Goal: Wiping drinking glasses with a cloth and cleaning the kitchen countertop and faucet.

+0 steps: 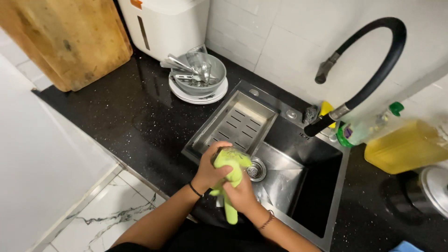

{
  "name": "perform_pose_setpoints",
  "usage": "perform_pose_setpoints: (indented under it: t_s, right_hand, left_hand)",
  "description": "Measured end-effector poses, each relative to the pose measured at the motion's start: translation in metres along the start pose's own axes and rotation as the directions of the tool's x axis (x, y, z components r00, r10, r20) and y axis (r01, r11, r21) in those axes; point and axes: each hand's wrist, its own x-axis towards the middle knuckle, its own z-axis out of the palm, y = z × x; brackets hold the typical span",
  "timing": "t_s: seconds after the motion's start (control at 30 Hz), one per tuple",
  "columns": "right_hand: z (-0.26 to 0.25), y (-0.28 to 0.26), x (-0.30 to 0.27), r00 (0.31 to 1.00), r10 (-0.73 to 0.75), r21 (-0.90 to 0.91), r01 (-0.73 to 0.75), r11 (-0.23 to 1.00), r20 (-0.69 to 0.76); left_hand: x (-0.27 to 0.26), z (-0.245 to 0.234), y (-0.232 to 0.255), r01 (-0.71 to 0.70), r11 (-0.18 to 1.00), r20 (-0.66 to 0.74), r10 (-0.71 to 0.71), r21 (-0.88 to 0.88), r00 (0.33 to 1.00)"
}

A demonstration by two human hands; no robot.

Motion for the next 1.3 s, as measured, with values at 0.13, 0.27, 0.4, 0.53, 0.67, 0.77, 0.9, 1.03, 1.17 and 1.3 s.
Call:
perform_pose_setpoints:
  t_s: [0.13,0.27,0.4,0.53,0.67,0.77,0.9,1.03,1.17,1.3]
  right_hand:
    - [0.002,-0.018,0.001,0.925,0.348,0.624,-0.363,0.691,0.153]
    - [0.005,-0.017,-0.003,0.999,0.040,0.155,-0.035,0.987,-0.028]
    - [-0.004,-0.009,0.000,0.934,-0.349,-0.506,0.340,0.793,0.081]
    - [-0.009,0.023,-0.013,0.995,-0.093,-0.331,0.100,0.938,0.039]
    - [-0.016,0.015,-0.020,1.000,-0.002,0.120,0.002,0.993,-0.002]
    - [-0.026,-0.012,-0.013,0.971,0.231,0.609,-0.224,0.761,0.069]
    - [-0.026,-0.003,-0.025,0.920,0.366,0.787,-0.328,0.522,0.141]
    - [-0.019,-0.001,-0.031,0.943,0.313,0.771,-0.285,0.570,0.117]
    - [-0.009,-0.004,-0.035,0.980,0.198,0.490,-0.170,0.855,-0.005]
    - [-0.009,0.002,-0.034,0.982,-0.189,-0.070,0.189,0.979,0.009]
  left_hand:
    - [-0.002,0.001,0.006,-0.114,0.993,0.055,0.115,-0.020,0.992]
    - [-0.004,0.007,0.003,-0.037,0.992,0.080,0.047,-0.120,0.996]
    - [0.000,0.018,0.016,0.109,0.994,0.075,-0.108,-0.013,0.991]
    - [0.006,0.030,0.056,0.243,0.943,-0.023,-0.245,0.228,0.969]
    - [0.014,0.029,0.108,0.277,0.794,0.076,-0.374,0.541,0.924]
    - [0.016,0.022,0.105,0.167,0.650,0.119,-0.372,0.741,0.921]
    - [0.006,0.018,0.063,-0.116,0.982,0.315,0.065,0.146,0.947]
    - [0.002,0.022,0.041,-0.041,0.999,0.265,0.042,-0.009,0.963]
    - [0.002,0.025,0.027,0.123,0.989,0.247,-0.100,-0.078,0.964]
    - [0.000,0.028,0.047,0.327,0.933,0.242,-0.286,-0.152,0.927]
